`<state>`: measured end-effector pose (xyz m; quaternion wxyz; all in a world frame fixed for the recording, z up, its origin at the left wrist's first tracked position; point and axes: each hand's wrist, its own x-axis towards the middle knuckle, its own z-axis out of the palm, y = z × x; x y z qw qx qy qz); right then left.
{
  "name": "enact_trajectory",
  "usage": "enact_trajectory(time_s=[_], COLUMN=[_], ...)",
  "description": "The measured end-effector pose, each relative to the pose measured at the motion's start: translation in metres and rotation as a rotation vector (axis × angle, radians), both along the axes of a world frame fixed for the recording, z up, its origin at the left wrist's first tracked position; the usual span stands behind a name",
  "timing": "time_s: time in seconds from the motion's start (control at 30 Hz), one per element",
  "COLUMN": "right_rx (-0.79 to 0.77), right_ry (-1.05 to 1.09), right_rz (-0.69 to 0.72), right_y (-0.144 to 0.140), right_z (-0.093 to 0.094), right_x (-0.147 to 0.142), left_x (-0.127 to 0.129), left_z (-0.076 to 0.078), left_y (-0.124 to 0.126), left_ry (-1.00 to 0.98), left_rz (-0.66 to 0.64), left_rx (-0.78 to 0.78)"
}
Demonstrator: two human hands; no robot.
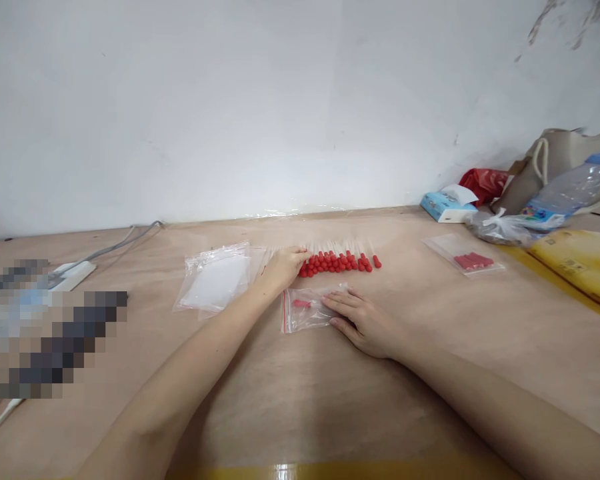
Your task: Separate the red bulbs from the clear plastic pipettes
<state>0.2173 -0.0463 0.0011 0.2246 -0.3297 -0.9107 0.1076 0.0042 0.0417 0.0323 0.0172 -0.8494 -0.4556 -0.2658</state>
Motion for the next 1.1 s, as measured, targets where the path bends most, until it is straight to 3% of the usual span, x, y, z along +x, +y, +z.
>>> enact_trajectory(time_s=[0.17,0.3,0.4,0.53,0.63,0.87,1.0,1.1], right_rx=[0.016,0.019,0.011,0.021,0.037,0.052,0.038,0.027], right_ry=[0.017,0.019,0.01,0.026,0.043,0.018,0.006,-0.014], right_rz=[0.003,0.004,0.002,-0.003,-0.001,0.004,-0.011,-0.012], right_y=[0.0,0.0,0.001,0.001,0.001,0.001,0.0,0.0], right_z=[0.0,-0.001,-0.002,-0.003,-0.004,-0.003,-0.003,-0.003], right_x=[0.0,0.0,0.0,0.0,0.0,0.001,0.001,0.001], left_x=[0.001,-0.012,-0.028,-0.039,-0.035,-0.023,-0.033,-0.056], left_z=[0.013,0.022,0.012,-0.013,-0.021,-0.022,-0.018,-0.004], left_y=[-0.013,-0.046,-0.077,-0.103,-0.103,-0.094,-0.097,-0.098], left_ry=[0.031,-0.138,-0.301,-0.384,-0.409,-0.305,-0.463,-0.632], left_rz=[0.054,0.094,0.162,0.2,0.119,0.044,0.037,0.02], left_rx=[-0.034,0.086,0.13,-0.093,-0.186,-0.347,-0.436,-0.535])
